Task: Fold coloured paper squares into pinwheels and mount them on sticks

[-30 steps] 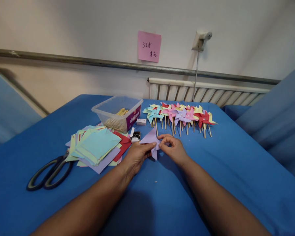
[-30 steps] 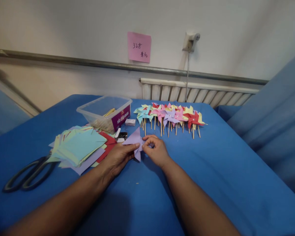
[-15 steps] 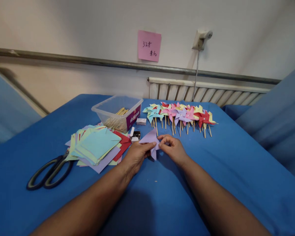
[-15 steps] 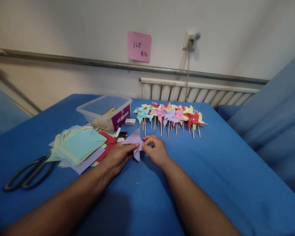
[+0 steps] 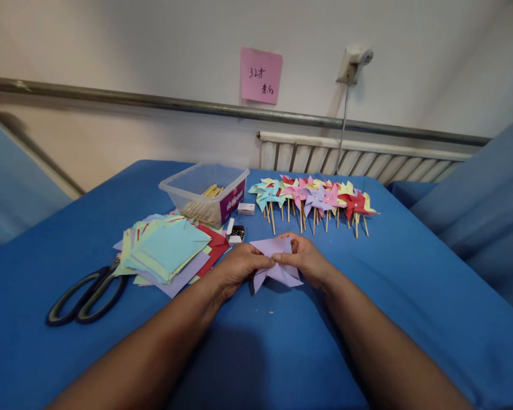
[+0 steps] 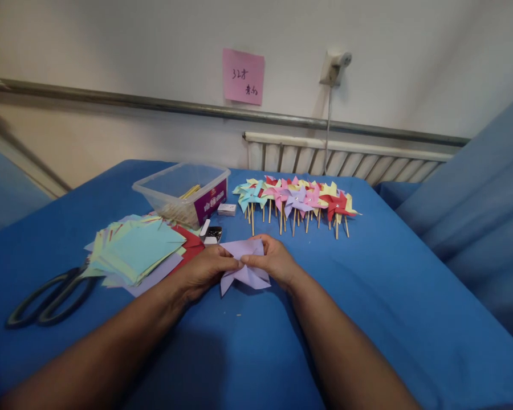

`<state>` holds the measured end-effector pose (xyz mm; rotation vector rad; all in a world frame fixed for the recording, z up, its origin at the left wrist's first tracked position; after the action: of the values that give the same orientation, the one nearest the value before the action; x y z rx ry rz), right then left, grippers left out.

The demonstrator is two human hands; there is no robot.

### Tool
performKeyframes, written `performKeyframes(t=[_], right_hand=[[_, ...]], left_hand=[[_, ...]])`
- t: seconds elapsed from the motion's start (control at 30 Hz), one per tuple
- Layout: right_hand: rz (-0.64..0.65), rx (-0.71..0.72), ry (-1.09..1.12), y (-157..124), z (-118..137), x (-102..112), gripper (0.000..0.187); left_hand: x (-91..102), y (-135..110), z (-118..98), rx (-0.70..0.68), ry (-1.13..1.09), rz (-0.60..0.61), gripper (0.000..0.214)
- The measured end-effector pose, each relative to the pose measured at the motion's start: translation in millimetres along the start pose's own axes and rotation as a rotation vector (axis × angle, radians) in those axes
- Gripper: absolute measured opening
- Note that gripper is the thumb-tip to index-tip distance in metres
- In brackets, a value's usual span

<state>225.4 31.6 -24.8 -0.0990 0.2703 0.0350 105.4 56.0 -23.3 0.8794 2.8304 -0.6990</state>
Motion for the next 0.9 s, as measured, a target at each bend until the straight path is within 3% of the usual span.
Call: performKeyframes(t=[0.13, 0.27, 0.47, 0.6, 0.73, 0.9], right_hand=[[0.012, -0.041, 0.007, 1, -4, -3, 0.047], [-0.164, 0.074, 0.026, 6, -3, 3, 0.041], [-0.398, 0.203, 0.147, 8, -6, 10, 0.035], [-0.519, 0.217, 0.176, 5, -7, 17, 0.033], [-0.528, 0.222, 0.195, 2, -6, 14, 0.032], [-0.490, 0.210, 0.206, 0, -7, 6, 0.033]], left_hand=[[3.6, 0, -1, -0.020, 0.057, -0.075, 0.004], [7.2, 2, 0, -0.091, -0.050, -0.166, 0.012], [-1.7, 7, 12, -0.050, -0.511, -0.087, 0.017], [-7.5, 8, 16, -0.053, -0.545, -0.066, 0.020], [-10.9, 8, 15, -0.106, -0.493, -0.073, 0.025], [-5.0, 7, 14, -0.137, -0.465, -0.194, 0.028]])
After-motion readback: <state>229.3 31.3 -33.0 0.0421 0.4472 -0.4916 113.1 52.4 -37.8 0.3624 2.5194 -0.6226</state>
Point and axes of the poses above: each hand's wrist, its own y-axis towards the middle knuckle, its own x-axis out of the back of the hand, z = x × y, the point moved 7 cm from there along y, towards the middle knuckle, and after that the axes turned 4 degrees about -y, right-handed, at the moved point
